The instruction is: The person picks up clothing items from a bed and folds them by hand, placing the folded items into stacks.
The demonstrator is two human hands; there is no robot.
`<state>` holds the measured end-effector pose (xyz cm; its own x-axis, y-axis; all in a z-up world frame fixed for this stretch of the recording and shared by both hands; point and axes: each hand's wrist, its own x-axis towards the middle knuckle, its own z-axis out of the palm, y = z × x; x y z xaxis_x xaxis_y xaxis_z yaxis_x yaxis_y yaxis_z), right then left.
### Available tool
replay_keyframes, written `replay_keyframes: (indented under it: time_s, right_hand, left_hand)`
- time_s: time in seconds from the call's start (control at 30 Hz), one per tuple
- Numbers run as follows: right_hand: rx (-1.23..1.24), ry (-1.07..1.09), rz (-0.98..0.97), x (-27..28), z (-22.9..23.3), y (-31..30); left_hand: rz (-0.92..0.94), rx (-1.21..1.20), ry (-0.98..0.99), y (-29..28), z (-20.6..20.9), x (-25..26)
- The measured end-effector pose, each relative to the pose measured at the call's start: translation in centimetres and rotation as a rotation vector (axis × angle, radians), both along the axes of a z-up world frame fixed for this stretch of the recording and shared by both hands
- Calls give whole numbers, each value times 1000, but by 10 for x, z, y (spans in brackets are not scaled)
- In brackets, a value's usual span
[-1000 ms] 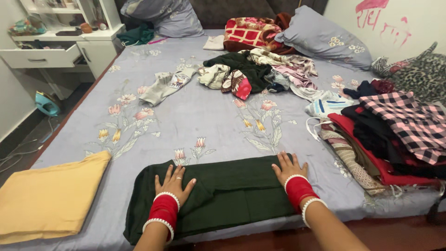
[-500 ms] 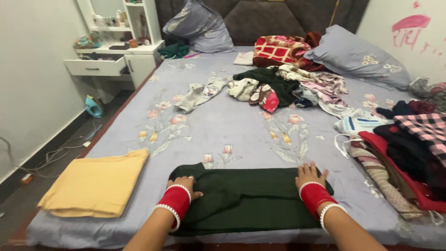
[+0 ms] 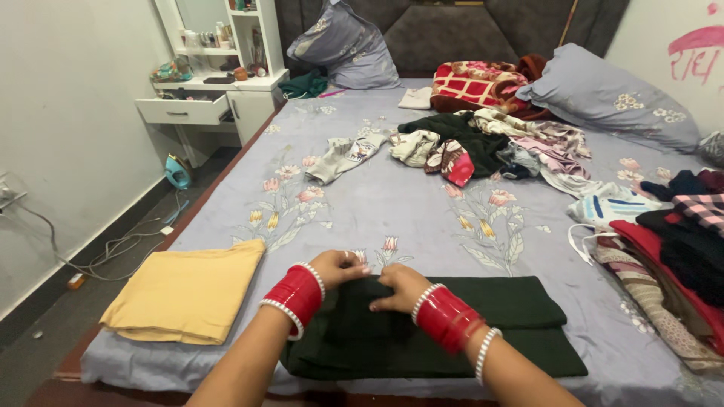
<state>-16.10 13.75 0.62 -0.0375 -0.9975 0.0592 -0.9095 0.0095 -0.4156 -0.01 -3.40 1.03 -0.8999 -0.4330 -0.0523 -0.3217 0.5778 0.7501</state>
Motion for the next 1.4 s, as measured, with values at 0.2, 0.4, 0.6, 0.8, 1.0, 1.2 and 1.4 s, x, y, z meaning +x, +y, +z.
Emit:
replay_keyframes:
  time_s: [0.2,0.4,0.6,0.8,1.0,1.2,1.4]
  right_hand:
    - [-524,-122,189,-1,8,25]
    - [-112,-348,-679,-49,-19,29]
    - [-205,-216,-390,-94,-68,38]
    - [-180,-653,-474,-147,-132,38]
    - [-14,-554,-692,-167,-203,51]
    - [-320,-1160,-584,-169,-197,55]
    - [-341,-1229,-516,-165,-215,51]
  left_hand:
    - [88,106,-269,-33,-65,5]
    - [150,62,-334,-29,-56,37]
    - [79,-344,-364,-37,-56,30]
    - [326,-69,-119,-52,-75,10]
    - [365,-337,-215,-29,-79,-12]
    - [427,-520,-105,-20,-68,-25]
    - [425,-501,-150,-19,-88,-38]
